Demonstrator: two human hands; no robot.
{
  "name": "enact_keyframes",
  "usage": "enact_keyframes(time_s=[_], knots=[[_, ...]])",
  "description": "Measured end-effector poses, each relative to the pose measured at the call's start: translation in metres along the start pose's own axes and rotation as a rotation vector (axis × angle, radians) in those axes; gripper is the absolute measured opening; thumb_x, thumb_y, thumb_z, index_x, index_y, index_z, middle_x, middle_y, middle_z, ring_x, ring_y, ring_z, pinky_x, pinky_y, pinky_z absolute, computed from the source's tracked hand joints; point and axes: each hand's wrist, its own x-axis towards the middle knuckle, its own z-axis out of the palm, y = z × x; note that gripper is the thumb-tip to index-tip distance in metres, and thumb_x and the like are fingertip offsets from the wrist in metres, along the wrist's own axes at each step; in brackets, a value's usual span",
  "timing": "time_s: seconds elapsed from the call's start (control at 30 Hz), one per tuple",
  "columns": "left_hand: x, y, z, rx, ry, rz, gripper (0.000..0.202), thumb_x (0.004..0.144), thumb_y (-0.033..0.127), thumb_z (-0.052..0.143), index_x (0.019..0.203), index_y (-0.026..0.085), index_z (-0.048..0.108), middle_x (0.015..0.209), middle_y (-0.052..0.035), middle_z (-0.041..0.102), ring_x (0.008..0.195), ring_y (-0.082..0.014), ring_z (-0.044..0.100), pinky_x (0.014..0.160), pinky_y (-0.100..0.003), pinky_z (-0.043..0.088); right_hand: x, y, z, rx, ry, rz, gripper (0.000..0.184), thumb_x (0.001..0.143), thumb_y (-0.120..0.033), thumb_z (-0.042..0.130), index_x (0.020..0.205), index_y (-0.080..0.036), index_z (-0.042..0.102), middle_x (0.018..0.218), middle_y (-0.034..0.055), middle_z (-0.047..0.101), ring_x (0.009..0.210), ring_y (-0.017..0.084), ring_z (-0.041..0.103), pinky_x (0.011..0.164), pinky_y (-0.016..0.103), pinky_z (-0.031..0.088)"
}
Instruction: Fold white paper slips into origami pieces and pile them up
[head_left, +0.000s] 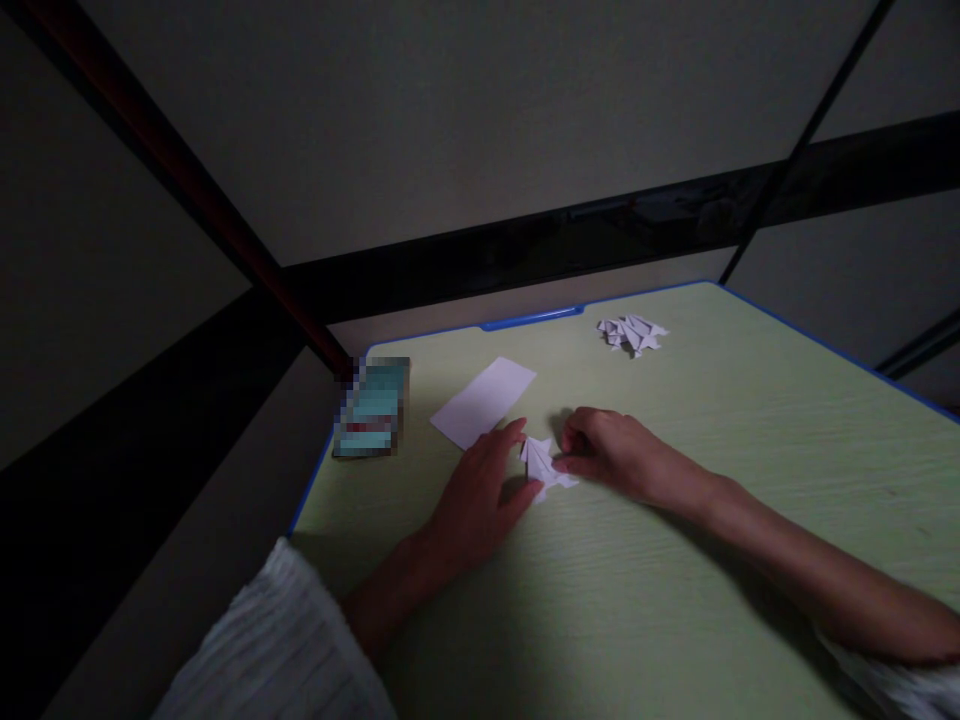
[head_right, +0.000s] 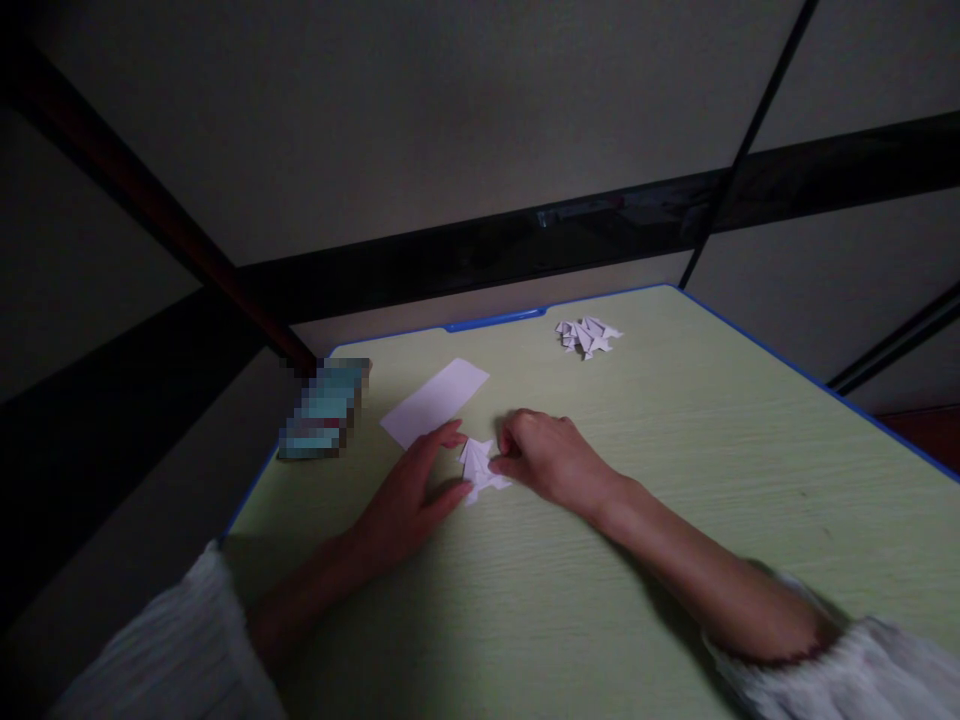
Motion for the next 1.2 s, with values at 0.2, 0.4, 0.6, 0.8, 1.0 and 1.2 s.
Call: enact_keyframes(time_s=[0.2, 0.4, 0.6, 0.8, 1.0, 1.2], knots=[[0.003, -0.001, 0.001, -0.061, 0.043, -0.062, 0.051, 0.068, 0.017, 0.052, 0.116, 0.016, 0.033, 0.109, -0.0072, 0.049, 0.103, -0.0181, 0.042, 0.093, -0.035, 0.030, -0.001, -0.007, 0.002, -0.020, -0.029, -0.005, 0.006, 0.070, -0.023, 0.051, 0.072, -0.018, 0.053, 0.066, 0.0008, 0.055, 0.057, 0.012, 0.048, 0.053, 0.023, 0.028], [0.004, 0.002, 0.000, -0.078, 0.034, -0.080, 0.049, 0.065, 0.014, 0.055, 0.111, 0.017, 0.037, 0.104, -0.0067, 0.050, 0.099, -0.0192, 0.044, 0.090, -0.036, 0.033, -0.005, -0.012, 0.007, -0.075, 0.021, -0.062, 0.014, 0.074, -0.032, 0.050, 0.075, -0.018, 0.051, 0.075, 0.0023, 0.053, 0.066, 0.014, 0.048, 0.056, 0.024, 0.026], [0.005, 0.003, 0.000, -0.184, 0.064, -0.122, 0.053, 0.062, 0.014, 0.059, 0.111, 0.018, 0.037, 0.107, -0.0064, 0.049, 0.100, -0.0182, 0.044, 0.090, -0.035, 0.031, -0.001, -0.012, 0.015, 0.048, 0.035, -0.021, 0.011, 0.067, -0.025, 0.057, 0.070, -0.017, 0.050, 0.066, -0.0001, 0.052, 0.060, 0.012, 0.046, 0.053, 0.023, 0.026], [0.011, 0.004, -0.002, -0.531, 0.093, -0.285, 0.037, 0.063, 0.017, 0.059, 0.097, 0.015, 0.046, 0.081, -0.0019, 0.057, 0.073, -0.0126, 0.053, 0.068, -0.025, 0.041, 0.004, -0.020, 0.014, 0.464, 0.006, 0.032, 0.012, 0.067, -0.020, 0.051, 0.058, -0.015, 0.045, 0.054, -0.0034, 0.043, 0.050, 0.008, 0.040, 0.046, 0.020, 0.030], [0.013, 0.005, -0.003, -0.765, 0.154, -0.363, 0.018, 0.066, 0.025, 0.055, 0.055, 0.012, 0.049, 0.048, 0.0046, 0.046, 0.047, -0.0063, 0.042, 0.046, -0.018, 0.034, 0.004, -0.029, 0.012, 0.712, -0.046, -0.010, 0.013, 0.067, -0.021, 0.052, 0.059, -0.016, 0.042, 0.055, -0.0042, 0.039, 0.049, 0.008, 0.036, 0.046, 0.020, 0.030], [0.013, 0.012, -0.003, -0.870, 0.172, -0.362, 0.020, 0.063, 0.028, 0.058, 0.055, 0.013, 0.047, 0.049, 0.0053, 0.046, 0.047, -0.0058, 0.041, 0.046, -0.017, 0.033, 0.003, -0.030, 0.018, 0.829, -0.091, -0.070, 0.021, 0.073, -0.029, 0.048, 0.059, -0.016, 0.039, 0.053, -0.0063, 0.032, 0.047, 0.006, 0.029, 0.043, 0.019, 0.023]])
